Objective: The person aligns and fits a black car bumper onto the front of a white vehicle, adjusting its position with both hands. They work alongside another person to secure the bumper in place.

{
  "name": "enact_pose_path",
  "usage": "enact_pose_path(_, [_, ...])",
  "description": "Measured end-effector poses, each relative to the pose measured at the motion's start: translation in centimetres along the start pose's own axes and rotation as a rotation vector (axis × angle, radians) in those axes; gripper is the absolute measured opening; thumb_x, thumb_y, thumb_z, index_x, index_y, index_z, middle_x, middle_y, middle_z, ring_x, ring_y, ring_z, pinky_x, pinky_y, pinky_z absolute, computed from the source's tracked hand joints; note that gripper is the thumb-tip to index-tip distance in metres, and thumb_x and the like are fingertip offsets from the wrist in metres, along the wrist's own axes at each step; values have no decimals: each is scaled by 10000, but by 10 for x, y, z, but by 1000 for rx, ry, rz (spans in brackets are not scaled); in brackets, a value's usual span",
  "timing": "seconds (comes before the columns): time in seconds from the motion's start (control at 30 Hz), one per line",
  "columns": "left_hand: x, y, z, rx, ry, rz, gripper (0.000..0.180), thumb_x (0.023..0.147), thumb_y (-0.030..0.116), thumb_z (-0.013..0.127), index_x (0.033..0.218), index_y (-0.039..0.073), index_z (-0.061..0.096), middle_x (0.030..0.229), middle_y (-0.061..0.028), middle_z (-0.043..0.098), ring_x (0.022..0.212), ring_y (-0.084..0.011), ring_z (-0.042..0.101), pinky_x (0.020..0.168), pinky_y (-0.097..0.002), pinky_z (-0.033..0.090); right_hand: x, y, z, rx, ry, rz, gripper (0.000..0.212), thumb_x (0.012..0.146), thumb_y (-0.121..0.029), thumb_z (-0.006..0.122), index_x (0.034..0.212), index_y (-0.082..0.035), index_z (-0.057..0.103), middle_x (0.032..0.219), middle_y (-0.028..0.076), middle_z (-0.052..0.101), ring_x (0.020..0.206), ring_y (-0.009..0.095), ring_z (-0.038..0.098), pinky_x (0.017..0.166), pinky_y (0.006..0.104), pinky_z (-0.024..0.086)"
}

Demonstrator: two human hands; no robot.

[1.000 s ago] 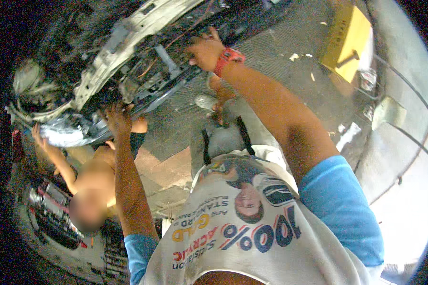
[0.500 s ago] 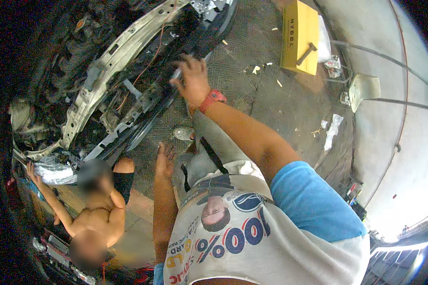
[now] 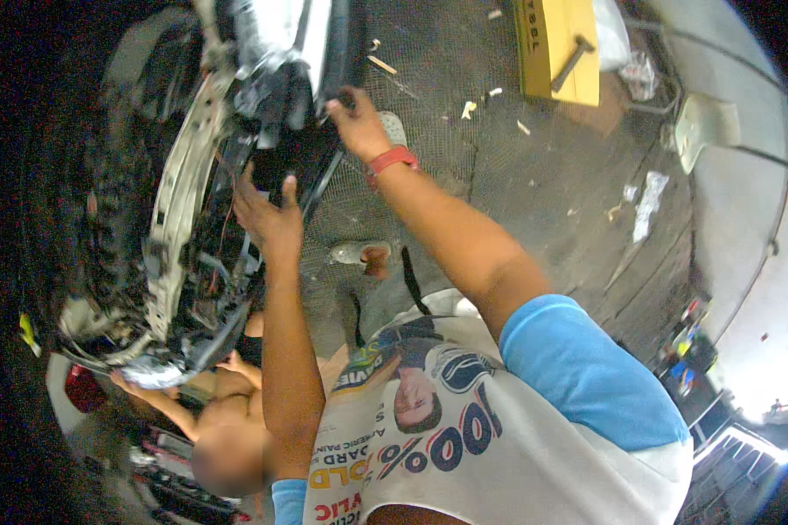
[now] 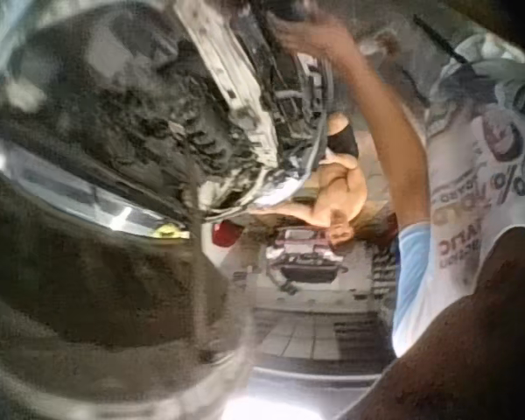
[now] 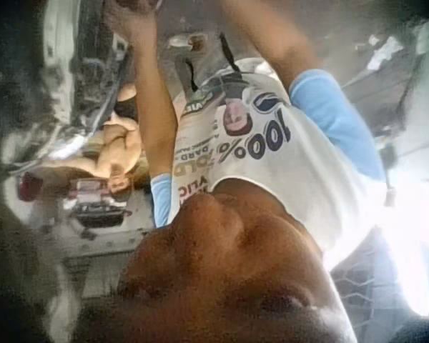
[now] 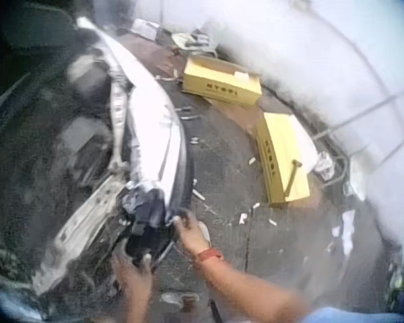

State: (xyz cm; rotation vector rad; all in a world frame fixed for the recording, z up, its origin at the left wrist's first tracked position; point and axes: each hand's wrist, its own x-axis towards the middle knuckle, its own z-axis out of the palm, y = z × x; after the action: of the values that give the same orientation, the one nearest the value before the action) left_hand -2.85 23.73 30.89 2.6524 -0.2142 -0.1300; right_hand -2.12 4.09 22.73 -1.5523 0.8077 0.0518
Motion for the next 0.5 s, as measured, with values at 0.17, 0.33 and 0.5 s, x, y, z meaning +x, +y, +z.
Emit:
enact_pose_path(0.17, [68, 16, 29, 144, -156, -177, 797, 851, 490, 777, 1324, -107, 540, 1146, -313, 653, 1080, -438, 629, 990, -481, 474, 26, 39, 17, -62, 107, -40, 609, 972, -339, 641, 1437, 3, 448, 1470, 325, 425, 1405, 450, 381, 1177, 468, 314])
enact_pose_path(0.33, [83, 12, 32, 146, -208, -151, 769, 850, 403, 813, 1326, -138, 543, 1159, -325, 671, 1036, -419, 661, 960, -425, 498, 80, 64, -19, 118, 234, 224, 679, 992, -396, 591, 1457, 58, 396, 1461, 330, 452, 1388, 452, 423, 1167, 459, 337])
enact_pose_path(0.5, [85, 8, 36, 63, -238, -373, 547, 881, 205, 812, 1263, -114, 584, 1138, -206, 704, 953, -265, 652, 923, -376, 519, 144, 81, -66, 136, 287, 124, 698, 1007, -454, 557, 1456, 57, 400, 1431, 330, 487, 1355, 461, 462, 1154, 460, 355])
